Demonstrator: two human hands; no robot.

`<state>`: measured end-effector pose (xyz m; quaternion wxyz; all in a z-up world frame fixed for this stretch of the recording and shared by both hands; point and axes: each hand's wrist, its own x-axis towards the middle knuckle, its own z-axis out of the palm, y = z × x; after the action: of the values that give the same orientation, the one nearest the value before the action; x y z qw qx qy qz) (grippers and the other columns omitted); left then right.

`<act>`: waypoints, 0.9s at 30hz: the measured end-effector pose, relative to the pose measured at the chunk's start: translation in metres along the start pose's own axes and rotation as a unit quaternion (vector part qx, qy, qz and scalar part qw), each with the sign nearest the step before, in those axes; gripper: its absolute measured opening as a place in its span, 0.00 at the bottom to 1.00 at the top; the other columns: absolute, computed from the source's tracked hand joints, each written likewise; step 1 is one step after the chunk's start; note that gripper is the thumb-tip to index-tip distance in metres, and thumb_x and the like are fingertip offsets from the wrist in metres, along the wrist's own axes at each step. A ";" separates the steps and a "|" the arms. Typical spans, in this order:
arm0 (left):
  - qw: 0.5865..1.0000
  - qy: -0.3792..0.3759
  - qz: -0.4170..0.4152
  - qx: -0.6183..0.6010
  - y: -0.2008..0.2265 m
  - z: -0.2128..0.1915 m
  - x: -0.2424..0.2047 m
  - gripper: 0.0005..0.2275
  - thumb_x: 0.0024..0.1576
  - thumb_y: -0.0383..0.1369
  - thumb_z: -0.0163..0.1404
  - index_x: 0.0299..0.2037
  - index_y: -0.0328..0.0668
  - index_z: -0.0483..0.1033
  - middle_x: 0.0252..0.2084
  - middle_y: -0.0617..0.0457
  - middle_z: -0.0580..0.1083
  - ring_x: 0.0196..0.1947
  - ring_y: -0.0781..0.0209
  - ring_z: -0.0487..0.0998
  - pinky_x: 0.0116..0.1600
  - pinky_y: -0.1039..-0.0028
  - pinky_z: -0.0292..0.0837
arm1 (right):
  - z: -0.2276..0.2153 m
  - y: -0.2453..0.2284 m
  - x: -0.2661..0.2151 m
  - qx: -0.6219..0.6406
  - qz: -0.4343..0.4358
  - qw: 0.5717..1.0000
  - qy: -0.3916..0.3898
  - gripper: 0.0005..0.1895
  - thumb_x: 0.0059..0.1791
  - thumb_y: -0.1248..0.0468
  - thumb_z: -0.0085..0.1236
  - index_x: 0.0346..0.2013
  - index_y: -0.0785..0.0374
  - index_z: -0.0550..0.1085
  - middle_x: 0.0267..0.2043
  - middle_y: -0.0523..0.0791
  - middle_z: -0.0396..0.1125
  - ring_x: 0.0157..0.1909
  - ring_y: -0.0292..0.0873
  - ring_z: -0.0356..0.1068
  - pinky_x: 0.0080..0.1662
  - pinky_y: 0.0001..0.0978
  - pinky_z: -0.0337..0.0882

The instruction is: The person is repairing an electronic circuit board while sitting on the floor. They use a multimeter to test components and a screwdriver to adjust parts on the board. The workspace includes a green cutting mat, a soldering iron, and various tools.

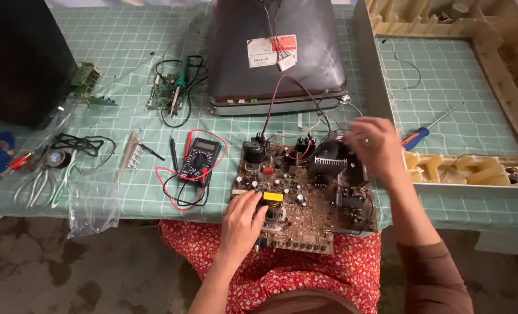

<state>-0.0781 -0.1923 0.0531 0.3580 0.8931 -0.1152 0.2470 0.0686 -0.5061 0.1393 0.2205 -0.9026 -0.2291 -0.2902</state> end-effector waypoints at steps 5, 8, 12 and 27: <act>1.000 -0.015 0.011 0.002 0.004 0.005 -0.002 0.15 0.53 0.30 0.59 0.50 0.33 0.77 0.51 0.41 0.78 0.52 0.47 0.78 0.56 0.63 0.76 | 0.038 -0.044 0.010 -0.063 -0.111 0.988 -0.091 0.26 0.43 0.54 0.68 0.55 0.54 0.76 0.62 0.48 0.66 0.61 0.52 0.65 0.61 0.48 0.65; 1.000 -0.010 0.018 0.002 0.010 -0.002 0.000 0.15 0.53 0.29 0.58 0.50 0.32 0.77 0.50 0.41 0.77 0.51 0.47 0.78 0.56 0.62 0.75 | 0.077 -0.037 0.011 -0.123 -0.145 0.970 -0.151 0.35 0.42 0.46 0.66 0.62 0.50 0.72 0.69 0.50 0.61 0.68 0.54 0.60 0.67 0.57 0.57; 1.000 0.000 0.010 -0.004 0.009 -0.009 0.001 0.16 0.53 0.30 0.58 0.50 0.32 0.77 0.51 0.42 0.78 0.50 0.47 0.78 0.55 0.62 0.74 | 0.115 -0.003 0.021 -0.177 -0.164 0.952 -0.187 0.27 0.42 0.45 0.65 0.55 0.45 0.78 0.47 0.40 0.74 0.58 0.46 0.68 0.67 0.72 0.49; 1.000 -0.004 -0.011 0.000 0.002 -0.016 0.005 0.15 0.53 0.29 0.58 0.49 0.32 0.77 0.49 0.44 0.77 0.49 0.48 0.78 0.54 0.63 0.74 | 0.082 0.003 0.050 -0.161 -0.157 0.899 -0.375 0.28 0.42 0.42 0.66 0.54 0.42 0.75 0.43 0.38 0.78 0.56 0.42 0.73 0.70 0.80 0.41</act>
<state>-0.0800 -0.1829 0.0664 0.3602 0.8951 -0.1073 0.2396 0.1412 -0.4513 0.1098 -0.0781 -0.9200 -0.3840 0.0058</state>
